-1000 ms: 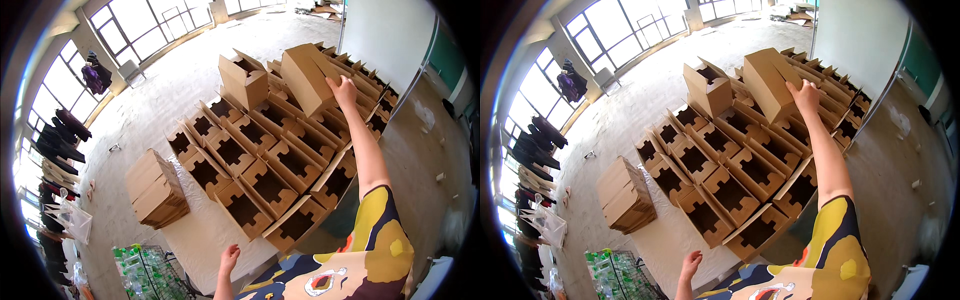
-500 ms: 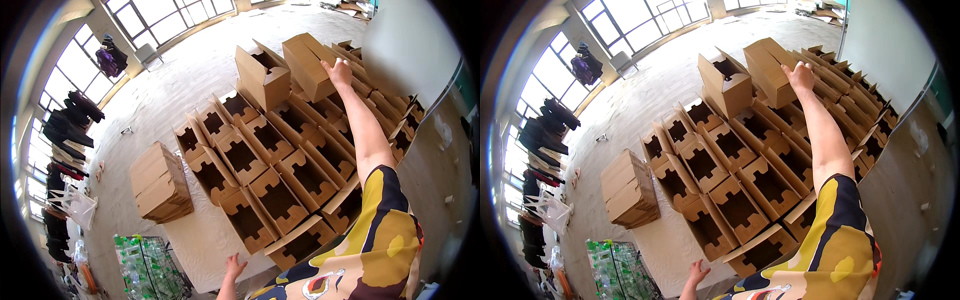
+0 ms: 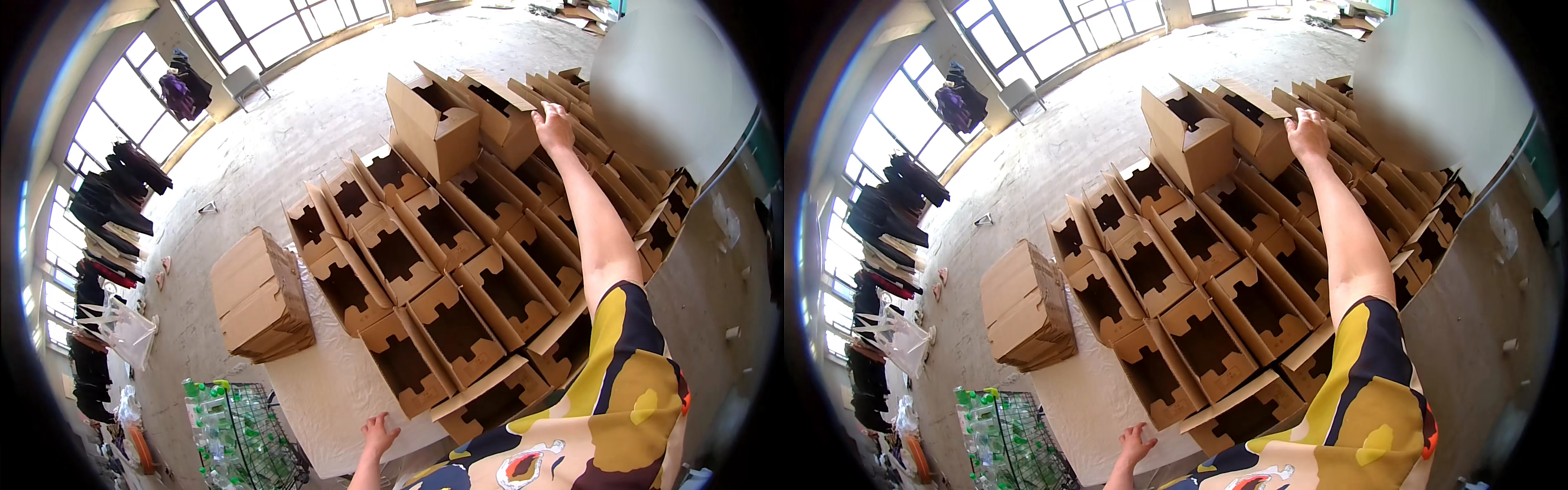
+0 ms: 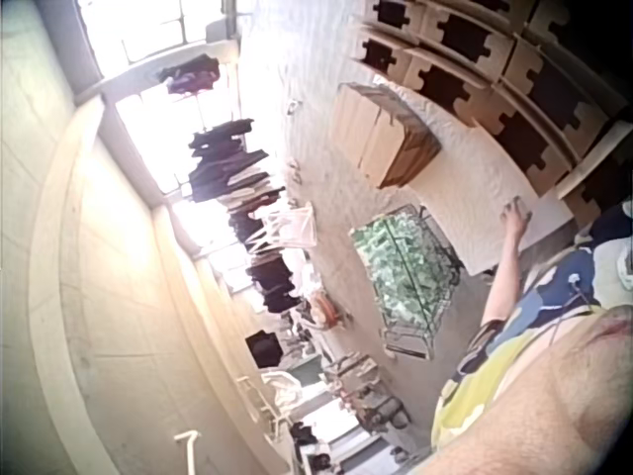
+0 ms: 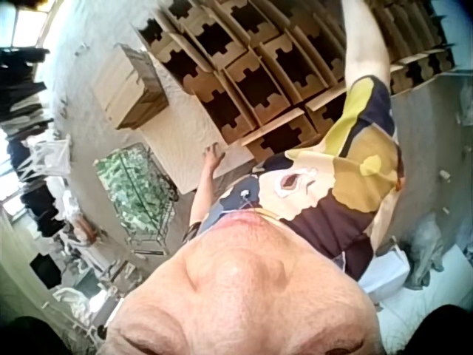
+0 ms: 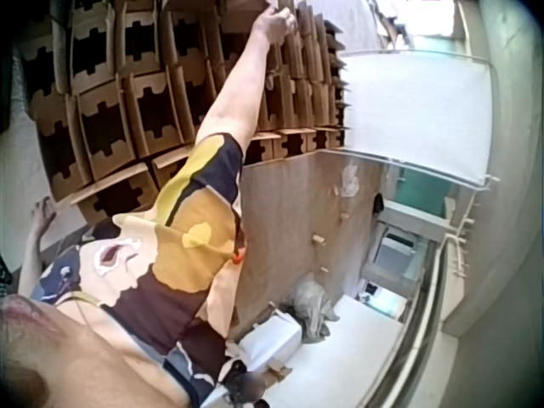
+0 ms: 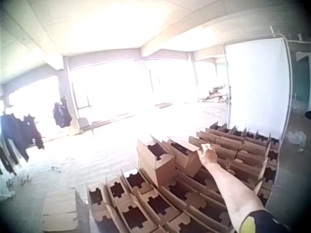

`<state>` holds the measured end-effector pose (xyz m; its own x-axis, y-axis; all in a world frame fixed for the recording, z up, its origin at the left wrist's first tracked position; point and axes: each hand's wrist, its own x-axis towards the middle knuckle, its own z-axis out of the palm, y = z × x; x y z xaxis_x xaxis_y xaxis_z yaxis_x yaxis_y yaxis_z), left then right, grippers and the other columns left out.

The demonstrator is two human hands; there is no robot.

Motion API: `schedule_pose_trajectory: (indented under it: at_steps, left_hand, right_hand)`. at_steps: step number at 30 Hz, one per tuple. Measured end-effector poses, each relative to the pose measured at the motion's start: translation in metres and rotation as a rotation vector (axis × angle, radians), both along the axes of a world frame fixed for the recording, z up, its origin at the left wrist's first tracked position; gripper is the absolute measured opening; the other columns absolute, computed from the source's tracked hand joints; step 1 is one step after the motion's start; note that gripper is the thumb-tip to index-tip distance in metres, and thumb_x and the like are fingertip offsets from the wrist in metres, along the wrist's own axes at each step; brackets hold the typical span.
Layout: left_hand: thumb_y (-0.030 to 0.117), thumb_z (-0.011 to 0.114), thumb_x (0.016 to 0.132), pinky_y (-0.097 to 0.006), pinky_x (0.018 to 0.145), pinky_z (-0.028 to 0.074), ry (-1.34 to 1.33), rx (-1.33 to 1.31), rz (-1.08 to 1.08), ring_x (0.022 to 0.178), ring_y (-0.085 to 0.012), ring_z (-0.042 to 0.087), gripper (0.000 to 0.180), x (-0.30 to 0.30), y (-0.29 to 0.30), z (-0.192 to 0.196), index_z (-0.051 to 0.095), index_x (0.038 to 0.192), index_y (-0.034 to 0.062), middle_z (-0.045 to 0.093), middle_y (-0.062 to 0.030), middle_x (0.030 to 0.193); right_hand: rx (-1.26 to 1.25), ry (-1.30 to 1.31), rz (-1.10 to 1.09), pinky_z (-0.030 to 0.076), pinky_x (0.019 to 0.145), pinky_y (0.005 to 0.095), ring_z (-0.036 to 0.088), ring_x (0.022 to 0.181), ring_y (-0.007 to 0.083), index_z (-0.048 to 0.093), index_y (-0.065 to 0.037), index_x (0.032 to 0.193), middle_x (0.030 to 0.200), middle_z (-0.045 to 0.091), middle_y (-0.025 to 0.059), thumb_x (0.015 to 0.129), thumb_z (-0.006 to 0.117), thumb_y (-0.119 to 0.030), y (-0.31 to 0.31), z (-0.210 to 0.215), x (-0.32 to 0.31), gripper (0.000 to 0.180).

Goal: The person takes flat cardboard sheets from a stack and folds them into three-dimensional boxes by hand, placing each completed box into a larger grid arrangement on a table.

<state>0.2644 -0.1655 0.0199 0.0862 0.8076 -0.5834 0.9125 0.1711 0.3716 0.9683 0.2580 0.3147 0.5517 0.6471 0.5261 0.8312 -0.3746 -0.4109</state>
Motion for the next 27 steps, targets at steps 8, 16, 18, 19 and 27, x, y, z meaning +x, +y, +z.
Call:
schedule_pose_trajectory:
  at_steps: [8, 16, 18, 19, 27]
  left_hand:
    - [0.039, 0.083, 0.079, -0.049, 0.115, 0.033, 0.025, 0.020, -0.035, 0.135, -0.0401, 0.042, 0.075, -0.003, -0.014, -0.008, 0.053, 0.145, 0.0206, 0.053, -0.0192, 0.141]
    - [0.038, 0.077, 0.084, -0.048, 0.112, 0.041, -0.072, -0.035, -0.059, 0.133, -0.0410, 0.045, 0.070, 0.000, 0.007, 0.023, 0.052, 0.147, 0.0198, 0.057, -0.0153, 0.140]
    - [0.038, 0.077, 0.085, -0.046, 0.109, 0.045, -0.148, -0.013, -0.099, 0.129, -0.0390, 0.051, 0.070, -0.016, 0.008, -0.001, 0.053, 0.147, 0.0169, 0.060, -0.0154, 0.137]
    - [0.037, 0.076, 0.085, -0.045, 0.107, 0.046, -0.281, -0.016, -0.010, 0.127, -0.0374, 0.054, 0.068, -0.026, 0.013, -0.008, 0.054, 0.146, 0.0147, 0.062, -0.0158, 0.136]
    - [0.023, 0.074, 0.084, -0.039, 0.092, 0.056, -0.586, 0.511, 0.590, 0.104, -0.0274, 0.070, 0.047, -0.190, 0.140, 0.024, 0.068, 0.124, -0.0022, 0.072, -0.0193, 0.118]
  right_hand:
    - [0.160, -0.177, 0.269, 0.048, 0.106, 0.0432, 0.063, 0.119, 0.0334, 0.069, -0.001, 0.122, 0.127, 0.067, 0.0186, 0.094, 0.068, -0.024, -0.045, -0.010, -0.040, 0.036]
    - [0.066, 0.164, 0.813, 0.056, 0.088, 0.0328, 0.067, 0.109, 0.0251, 0.067, 0.006, 0.114, 0.124, 0.067, 0.0144, 0.094, 0.064, 0.002, -0.179, -0.003, -0.186, 0.021]
    - [-0.020, 0.153, 0.867, 0.056, 0.089, 0.0322, 0.067, 0.110, 0.0244, 0.069, 0.005, 0.114, 0.125, 0.067, 0.0150, 0.093, 0.062, 0.003, -0.218, 0.008, -0.247, 0.022]
    - [-0.075, 0.291, 0.886, 0.056, 0.092, 0.0335, 0.067, 0.111, 0.0265, 0.069, 0.005, 0.113, 0.123, 0.068, 0.0153, 0.092, 0.062, 0.003, -0.238, 0.012, -0.277, 0.022]
    - [-0.216, 0.485, 1.011, 0.057, 0.079, 0.0319, 0.069, 0.095, 0.0230, 0.070, 0.002, 0.112, 0.108, 0.070, 0.0141, 0.089, 0.065, 0.004, -0.360, 0.005, -0.468, 0.024]
